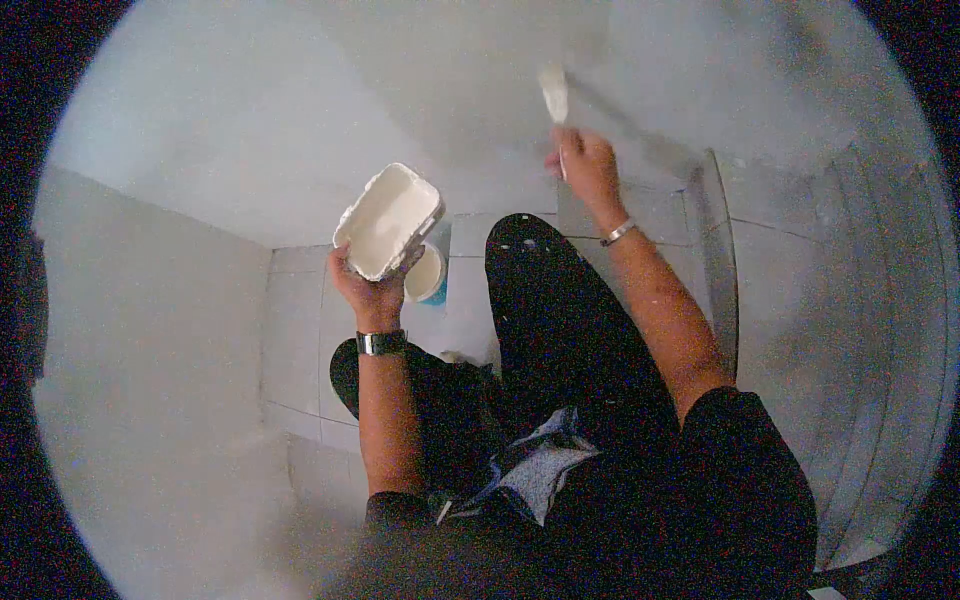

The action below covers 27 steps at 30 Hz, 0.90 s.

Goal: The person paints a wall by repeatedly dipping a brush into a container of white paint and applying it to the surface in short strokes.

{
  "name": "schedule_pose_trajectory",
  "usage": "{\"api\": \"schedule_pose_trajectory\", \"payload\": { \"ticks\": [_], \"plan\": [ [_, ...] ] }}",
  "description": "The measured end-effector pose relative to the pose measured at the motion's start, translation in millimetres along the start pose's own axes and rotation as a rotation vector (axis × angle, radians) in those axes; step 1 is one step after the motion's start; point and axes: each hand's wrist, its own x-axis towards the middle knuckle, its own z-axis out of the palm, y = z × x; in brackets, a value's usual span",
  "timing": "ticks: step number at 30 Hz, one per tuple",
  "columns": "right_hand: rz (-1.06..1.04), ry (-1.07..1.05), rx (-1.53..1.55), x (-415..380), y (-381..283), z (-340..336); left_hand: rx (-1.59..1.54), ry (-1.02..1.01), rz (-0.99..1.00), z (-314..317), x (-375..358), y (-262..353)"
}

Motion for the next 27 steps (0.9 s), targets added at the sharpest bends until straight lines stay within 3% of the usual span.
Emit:
{"api": "schedule_pose_trajectory", "payload": {
  "ticks": [5, 9, 11, 12, 14, 15, 17, 18, 20, 27],
  "plan": [
    [0.462, -0.011, -0.07, -7, 137, -3, -0.016, -0.043, 0.004, -1, 0, -1],
    [0.53, -0.103, 0.012, -20, 127, -8, -0.025, -0.065, 0.007, -8, 6, 0],
    [0.26, -0.233, -0.276, -24, 95, -14, -0.03, -0.065, -0.014, -12, 8, 1],
    [0.261, -0.248, -0.282, -29, 73, -13, -0.032, -0.076, -0.037, -15, 9, 3],
    [-0.037, -0.21, -0.245, -43, 24, -4, -0.029, -0.063, -0.042, -21, 13, 4],
    [-0.032, -0.23, -0.243, -49, 2, 1, -0.022, -0.073, -0.042, -24, 15, 5],
    [-0.69, -0.231, -0.685, -58, -33, 10, -0.028, -0.063, -0.092, -35, 22, 7],
    [-0.688, -0.239, -0.684, -60, -50, 15, -0.035, -0.075, -0.149, -37, 26, 7],
    [-0.932, -0.388, -1.01, -64, -78, 27, -0.036, -0.025, -0.157, -42, 34, 5],
    [-1.125, -0.567, -1.057, -53, -107, 60, 0.013, -0.096, -0.313, -28, 28, 23]
  ]
}}
